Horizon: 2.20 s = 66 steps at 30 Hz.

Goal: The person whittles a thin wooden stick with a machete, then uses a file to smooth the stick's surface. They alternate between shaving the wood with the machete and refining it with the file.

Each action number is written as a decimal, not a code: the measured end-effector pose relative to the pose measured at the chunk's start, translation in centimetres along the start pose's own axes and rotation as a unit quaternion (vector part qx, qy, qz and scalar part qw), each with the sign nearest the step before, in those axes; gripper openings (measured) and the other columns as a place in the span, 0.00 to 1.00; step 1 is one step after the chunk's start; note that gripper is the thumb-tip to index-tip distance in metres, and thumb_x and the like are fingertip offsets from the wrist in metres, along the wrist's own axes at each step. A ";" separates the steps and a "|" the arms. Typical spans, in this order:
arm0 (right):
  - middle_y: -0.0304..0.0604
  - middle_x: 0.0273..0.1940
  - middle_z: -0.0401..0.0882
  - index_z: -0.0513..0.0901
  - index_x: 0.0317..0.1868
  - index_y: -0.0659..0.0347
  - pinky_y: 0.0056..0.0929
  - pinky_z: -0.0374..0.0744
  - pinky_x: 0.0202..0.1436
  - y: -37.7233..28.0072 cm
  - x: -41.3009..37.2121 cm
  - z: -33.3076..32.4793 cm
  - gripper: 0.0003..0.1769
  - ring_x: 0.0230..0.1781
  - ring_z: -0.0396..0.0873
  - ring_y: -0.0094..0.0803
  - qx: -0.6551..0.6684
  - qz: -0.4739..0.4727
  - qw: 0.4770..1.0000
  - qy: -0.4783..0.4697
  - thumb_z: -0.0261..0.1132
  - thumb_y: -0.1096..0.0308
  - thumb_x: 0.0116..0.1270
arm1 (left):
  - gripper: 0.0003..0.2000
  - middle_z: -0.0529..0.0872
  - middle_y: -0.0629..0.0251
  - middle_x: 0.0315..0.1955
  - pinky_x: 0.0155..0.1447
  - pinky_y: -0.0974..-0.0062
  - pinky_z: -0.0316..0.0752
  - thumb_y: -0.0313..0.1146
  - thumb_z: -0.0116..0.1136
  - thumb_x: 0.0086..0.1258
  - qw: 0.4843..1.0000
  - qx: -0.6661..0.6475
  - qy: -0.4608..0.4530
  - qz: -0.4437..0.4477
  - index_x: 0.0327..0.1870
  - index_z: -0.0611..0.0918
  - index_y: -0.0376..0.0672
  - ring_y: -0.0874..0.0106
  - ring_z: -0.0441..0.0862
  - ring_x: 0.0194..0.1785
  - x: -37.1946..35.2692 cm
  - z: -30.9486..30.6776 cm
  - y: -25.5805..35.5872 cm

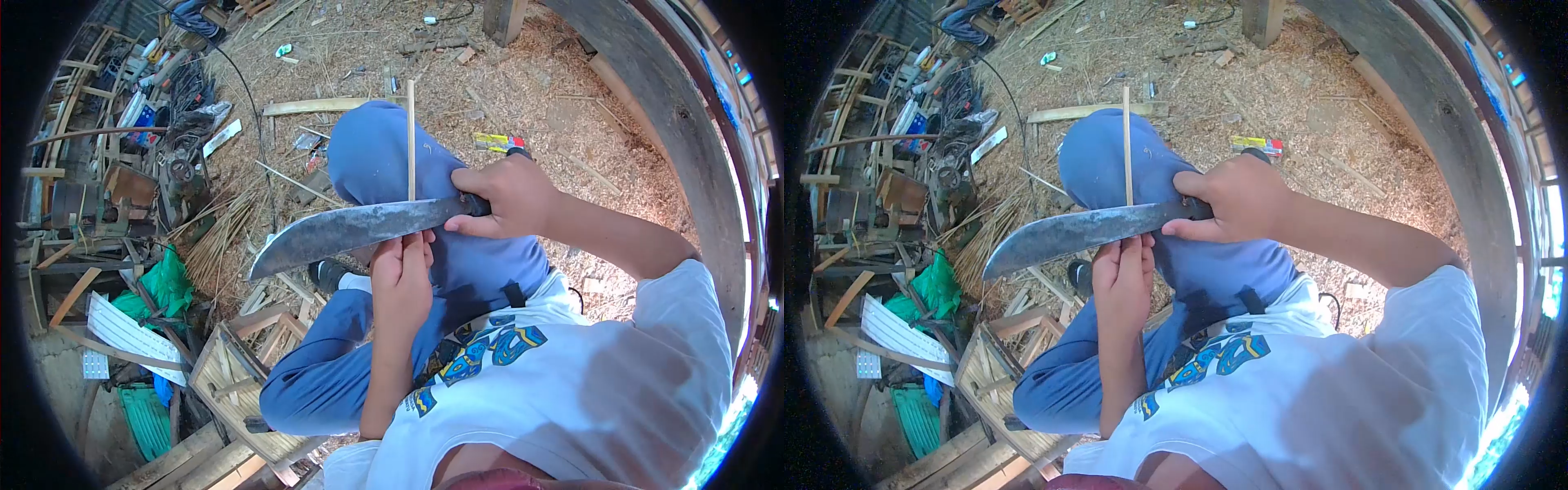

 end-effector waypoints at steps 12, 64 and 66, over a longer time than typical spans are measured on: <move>0.49 0.16 0.76 0.78 0.33 0.57 0.48 0.77 0.24 -0.2 -0.1 -0.4 0.35 0.19 0.81 0.53 -0.032 0.022 0.999 -0.006 0.65 0.27 0.64 | 0.13 0.71 0.75 0.23 0.30 0.79 0.60 0.34 0.47 0.86 0.997 0.073 -0.013 -0.016 0.39 0.78 0.37 0.84 0.64 0.26 -0.2 -0.4 -0.4; 0.52 0.20 0.78 0.77 0.36 0.59 0.48 0.78 0.28 1.0 -1.5 -0.5 0.32 0.24 0.82 0.55 -0.024 0.095 0.995 0.015 0.65 0.33 0.67 | 0.13 0.75 0.64 0.20 0.29 0.72 0.66 0.32 0.48 0.85 0.946 0.320 0.015 0.035 0.37 0.78 0.37 0.73 0.72 0.23 -6.8 -2.4 -1.6; 0.53 0.21 0.78 0.77 0.38 0.59 0.50 0.78 0.29 1.5 -1.4 0.1 0.31 0.26 0.81 0.58 0.006 0.114 0.993 0.036 0.65 0.35 0.68 | 0.12 0.75 0.64 0.19 0.29 0.71 0.66 0.32 0.49 0.84 0.953 0.304 0.015 -0.002 0.38 0.79 0.37 0.72 0.73 0.22 -8.6 -3.5 -2.0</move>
Point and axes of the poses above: each hand's wrist, its own x-axis towards the middle knuckle, its own z-axis out of the palm, y = z × x, the point moved 2 cm from there along x, towards the middle knuckle
